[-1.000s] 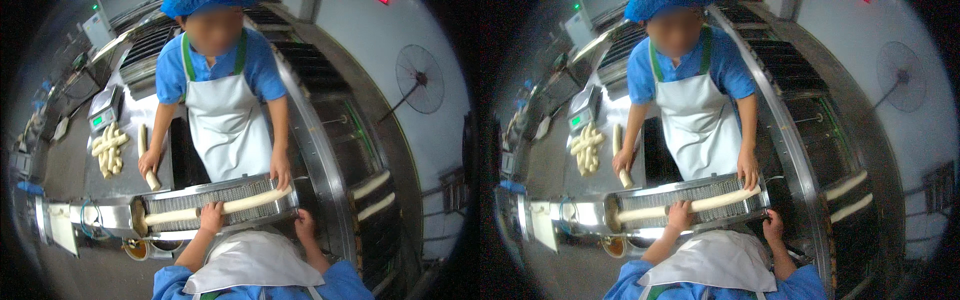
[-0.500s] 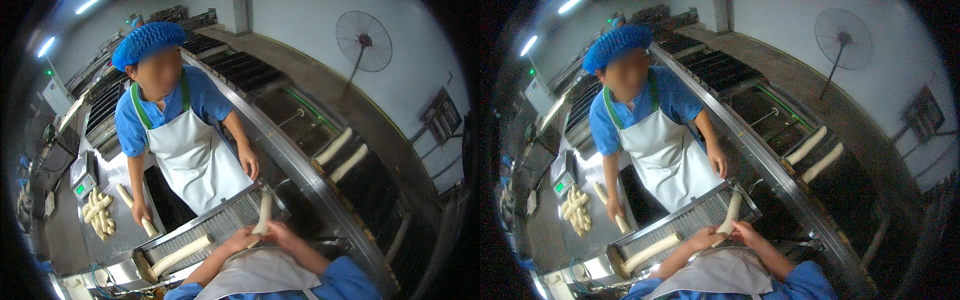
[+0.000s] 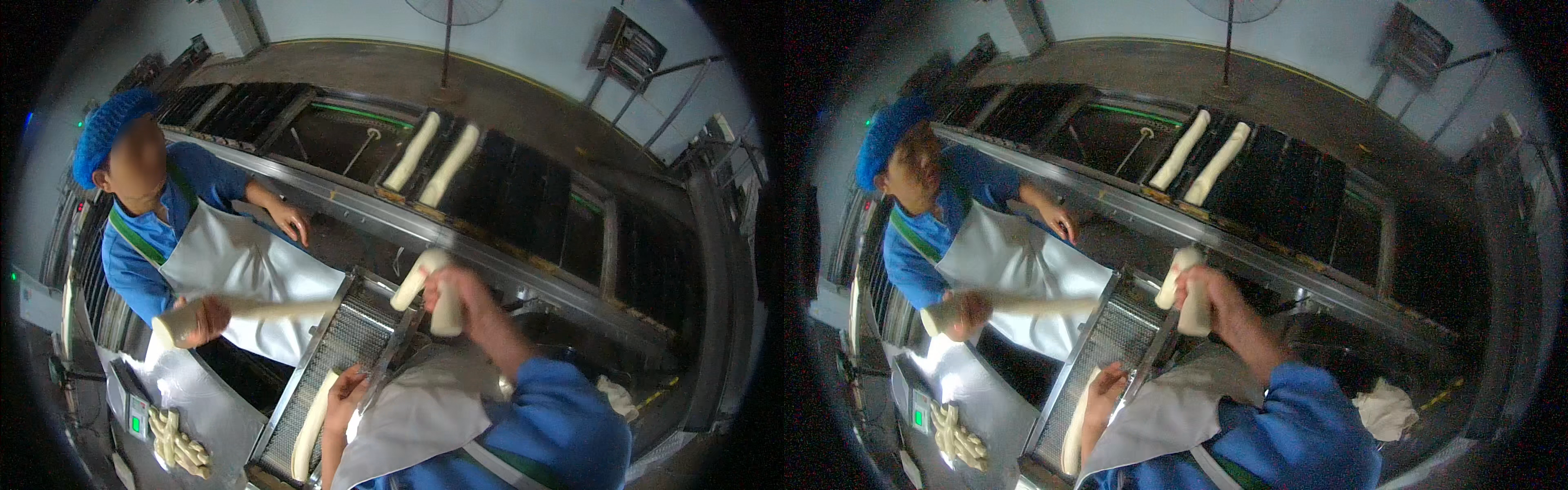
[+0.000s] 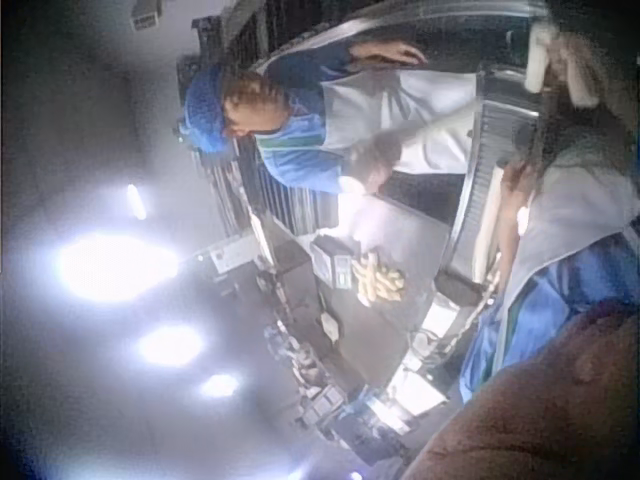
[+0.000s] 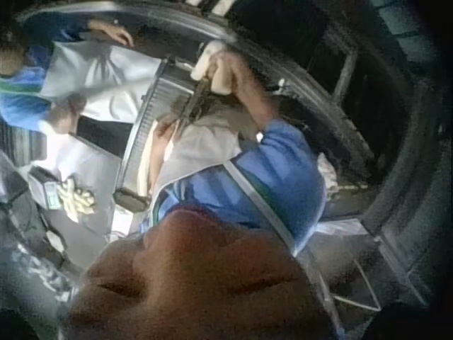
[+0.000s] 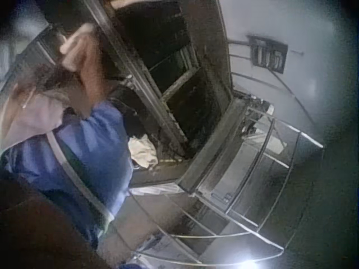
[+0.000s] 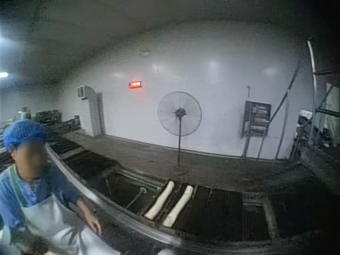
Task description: The person receives long pieces of dough from a conveyor, aligns them, and places them into rows of dark baking pans moving on a larger conveyor.
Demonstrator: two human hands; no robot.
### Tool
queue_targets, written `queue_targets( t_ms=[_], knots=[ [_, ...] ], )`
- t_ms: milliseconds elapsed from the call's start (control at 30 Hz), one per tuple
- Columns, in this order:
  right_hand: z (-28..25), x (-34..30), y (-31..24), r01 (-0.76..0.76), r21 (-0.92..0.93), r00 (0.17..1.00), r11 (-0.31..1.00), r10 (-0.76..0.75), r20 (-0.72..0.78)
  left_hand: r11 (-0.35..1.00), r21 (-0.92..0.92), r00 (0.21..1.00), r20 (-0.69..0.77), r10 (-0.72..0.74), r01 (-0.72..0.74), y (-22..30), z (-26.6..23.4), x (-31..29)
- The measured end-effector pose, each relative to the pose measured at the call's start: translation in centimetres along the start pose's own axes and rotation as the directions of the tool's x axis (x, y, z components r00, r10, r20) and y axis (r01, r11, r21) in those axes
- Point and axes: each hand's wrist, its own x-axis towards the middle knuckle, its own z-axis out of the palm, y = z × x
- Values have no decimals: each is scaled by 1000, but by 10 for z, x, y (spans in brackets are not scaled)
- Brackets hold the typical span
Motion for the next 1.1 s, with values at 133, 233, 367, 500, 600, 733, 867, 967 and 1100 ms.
queue_targets(
  t_ms=[133, 233, 367, 500, 600, 733, 867, 967, 1100],
  knots=[
    [18, -20, -87, 374, -166, 927, 912, -373, 41, 999, 29, 998, -51, -44, 45, -28, -17, -1],
    [41, -32, -120, 604, -291, 789, 742, -609, 86, 995, 4, 987, -129, -101, 102, -51, -30, -1],
    [-14, 17, -141, 625, 102, 776, 774, -630, 30, 987, 152, 985, -173, -27, 54, -60, -37, 3],
    [-110, 99, -129, 639, 314, 745, 703, -462, -482, 988, 154, 982, -189, 15, 14, -75, -42, 4],
    [-173, 142, -103, 516, 286, 764, 807, -283, -580, 975, 220, 983, -183, 27, 14, -84, -42, 8],
    [-189, 170, -102, 574, 87, 618, 814, -361, -698, 990, 141, 979, -201, 30, -2, -95, -42, 4],
    [-169, 208, -108, 434, -28, 739, 901, -374, -560, 957, 284, 955, -294, 38, 50, -98, -54, -13],
    [-79, 246, -77, 116, -471, 751, 874, -387, -534, 985, 168, 900, -435, 30, 49, -127, -58, -30],
    [-194, 293, -100, 85, -940, 721, 330, -672, -171, 926, 376, 901, -397, 173, -12, -97, -47, -19]
  ],
)
